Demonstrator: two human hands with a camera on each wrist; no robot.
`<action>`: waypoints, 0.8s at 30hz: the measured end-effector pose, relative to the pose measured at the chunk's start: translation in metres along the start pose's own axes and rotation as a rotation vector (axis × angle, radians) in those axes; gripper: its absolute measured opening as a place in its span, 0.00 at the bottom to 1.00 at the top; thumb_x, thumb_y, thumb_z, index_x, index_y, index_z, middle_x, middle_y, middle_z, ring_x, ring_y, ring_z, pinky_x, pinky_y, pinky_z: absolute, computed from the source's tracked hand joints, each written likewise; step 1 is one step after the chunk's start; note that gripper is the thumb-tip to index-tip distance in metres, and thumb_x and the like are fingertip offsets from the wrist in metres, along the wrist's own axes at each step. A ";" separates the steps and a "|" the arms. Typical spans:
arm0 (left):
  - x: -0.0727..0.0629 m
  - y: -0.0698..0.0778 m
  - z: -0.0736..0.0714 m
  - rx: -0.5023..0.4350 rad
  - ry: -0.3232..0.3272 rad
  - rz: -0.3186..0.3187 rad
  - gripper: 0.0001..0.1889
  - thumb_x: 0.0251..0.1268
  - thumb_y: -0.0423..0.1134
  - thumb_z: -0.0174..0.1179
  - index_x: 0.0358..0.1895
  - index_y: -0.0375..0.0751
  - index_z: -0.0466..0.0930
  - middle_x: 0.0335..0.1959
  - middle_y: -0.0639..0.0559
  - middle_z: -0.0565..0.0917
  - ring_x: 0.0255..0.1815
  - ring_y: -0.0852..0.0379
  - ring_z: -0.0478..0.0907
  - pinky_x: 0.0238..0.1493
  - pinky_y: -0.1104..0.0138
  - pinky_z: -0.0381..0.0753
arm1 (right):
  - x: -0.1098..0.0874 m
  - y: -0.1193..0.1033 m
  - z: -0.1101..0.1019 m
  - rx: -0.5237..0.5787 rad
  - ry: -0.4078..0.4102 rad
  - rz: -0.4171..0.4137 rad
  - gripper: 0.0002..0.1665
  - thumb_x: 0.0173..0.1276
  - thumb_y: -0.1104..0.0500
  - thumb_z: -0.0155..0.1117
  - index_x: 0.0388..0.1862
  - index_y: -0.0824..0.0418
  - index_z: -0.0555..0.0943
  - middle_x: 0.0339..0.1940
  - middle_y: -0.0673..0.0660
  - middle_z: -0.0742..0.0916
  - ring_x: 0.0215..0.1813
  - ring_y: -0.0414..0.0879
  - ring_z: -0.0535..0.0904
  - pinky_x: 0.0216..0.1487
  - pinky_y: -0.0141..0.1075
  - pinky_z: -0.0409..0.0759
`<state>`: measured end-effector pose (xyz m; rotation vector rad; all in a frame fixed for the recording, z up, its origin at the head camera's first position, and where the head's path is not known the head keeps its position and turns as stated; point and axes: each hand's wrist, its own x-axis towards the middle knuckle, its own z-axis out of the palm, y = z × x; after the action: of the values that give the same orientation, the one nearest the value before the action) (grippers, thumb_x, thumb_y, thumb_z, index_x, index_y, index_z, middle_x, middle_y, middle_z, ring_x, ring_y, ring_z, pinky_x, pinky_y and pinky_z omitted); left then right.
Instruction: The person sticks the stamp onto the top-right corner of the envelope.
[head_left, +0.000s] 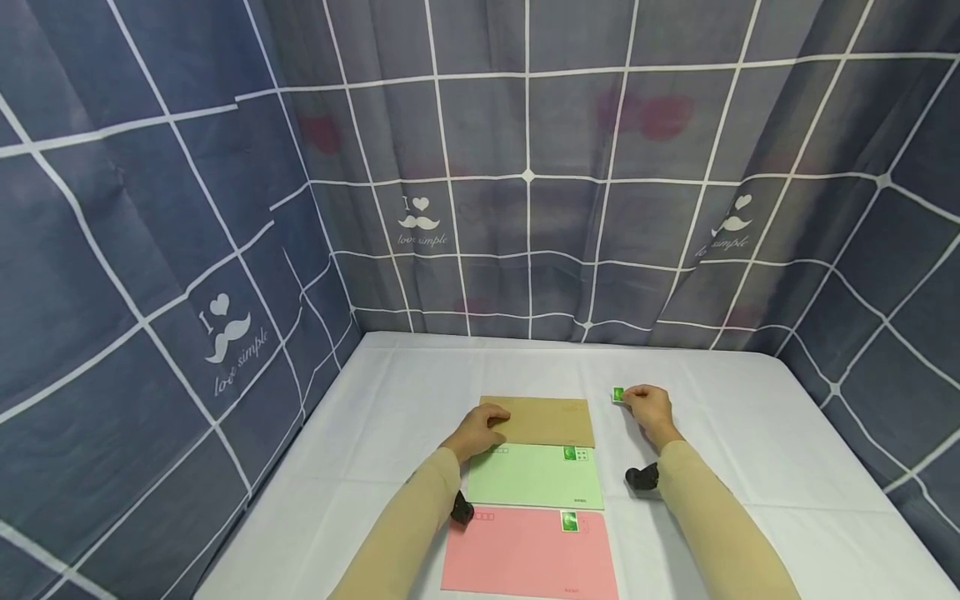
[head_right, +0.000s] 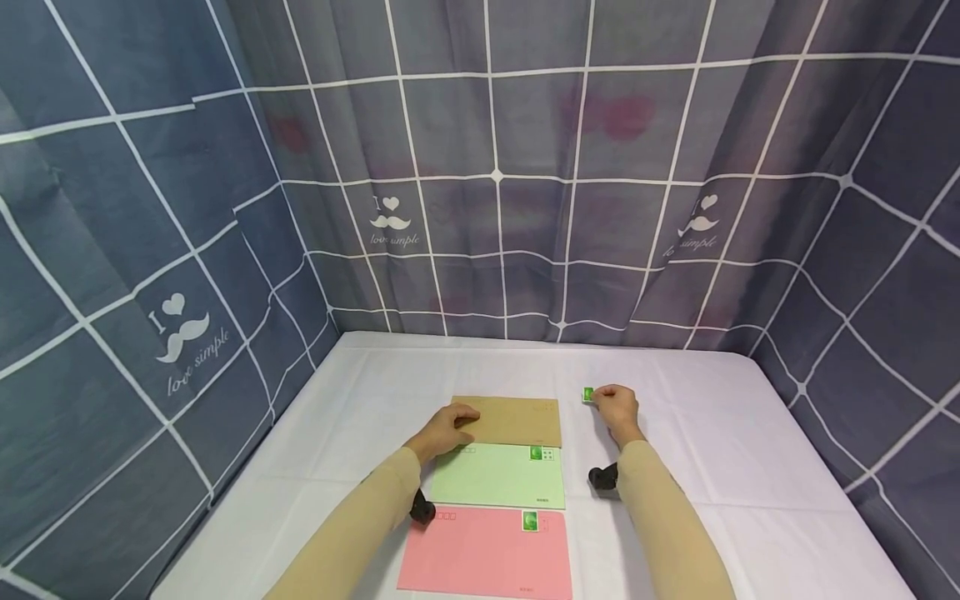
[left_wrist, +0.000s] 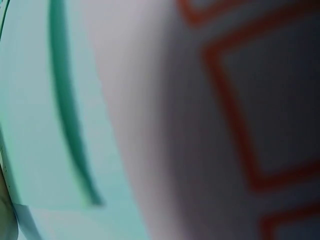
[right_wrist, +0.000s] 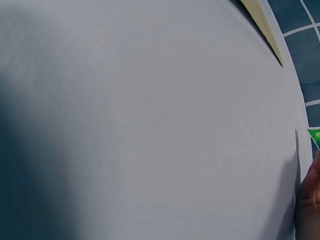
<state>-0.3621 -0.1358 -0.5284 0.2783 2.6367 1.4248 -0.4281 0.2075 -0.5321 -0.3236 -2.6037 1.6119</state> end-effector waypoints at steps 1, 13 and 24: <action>0.000 0.000 0.000 0.000 0.001 -0.001 0.23 0.60 0.24 0.65 0.60 0.34 0.79 0.65 0.42 0.76 0.69 0.42 0.71 0.72 0.53 0.71 | 0.000 0.000 0.001 0.009 -0.004 0.004 0.12 0.72 0.62 0.59 0.46 0.70 0.82 0.31 0.55 0.83 0.30 0.42 0.74 0.28 0.31 0.74; -0.001 0.002 -0.003 0.021 -0.012 0.004 0.26 0.61 0.24 0.65 0.64 0.35 0.77 0.67 0.42 0.75 0.71 0.42 0.70 0.72 0.52 0.70 | -0.001 -0.004 0.012 0.104 -0.013 -0.009 0.13 0.72 0.64 0.58 0.46 0.73 0.81 0.26 0.53 0.81 0.28 0.42 0.73 0.27 0.31 0.74; 0.000 0.001 -0.001 0.016 -0.014 0.000 0.26 0.60 0.24 0.65 0.64 0.34 0.77 0.67 0.41 0.75 0.72 0.41 0.69 0.73 0.51 0.69 | -0.006 -0.009 0.022 0.191 -0.020 0.017 0.13 0.71 0.66 0.57 0.47 0.75 0.81 0.26 0.51 0.81 0.28 0.40 0.73 0.27 0.30 0.75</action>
<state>-0.3617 -0.1361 -0.5269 0.2882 2.6381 1.3974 -0.4273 0.1825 -0.5336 -0.3191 -2.4408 1.8597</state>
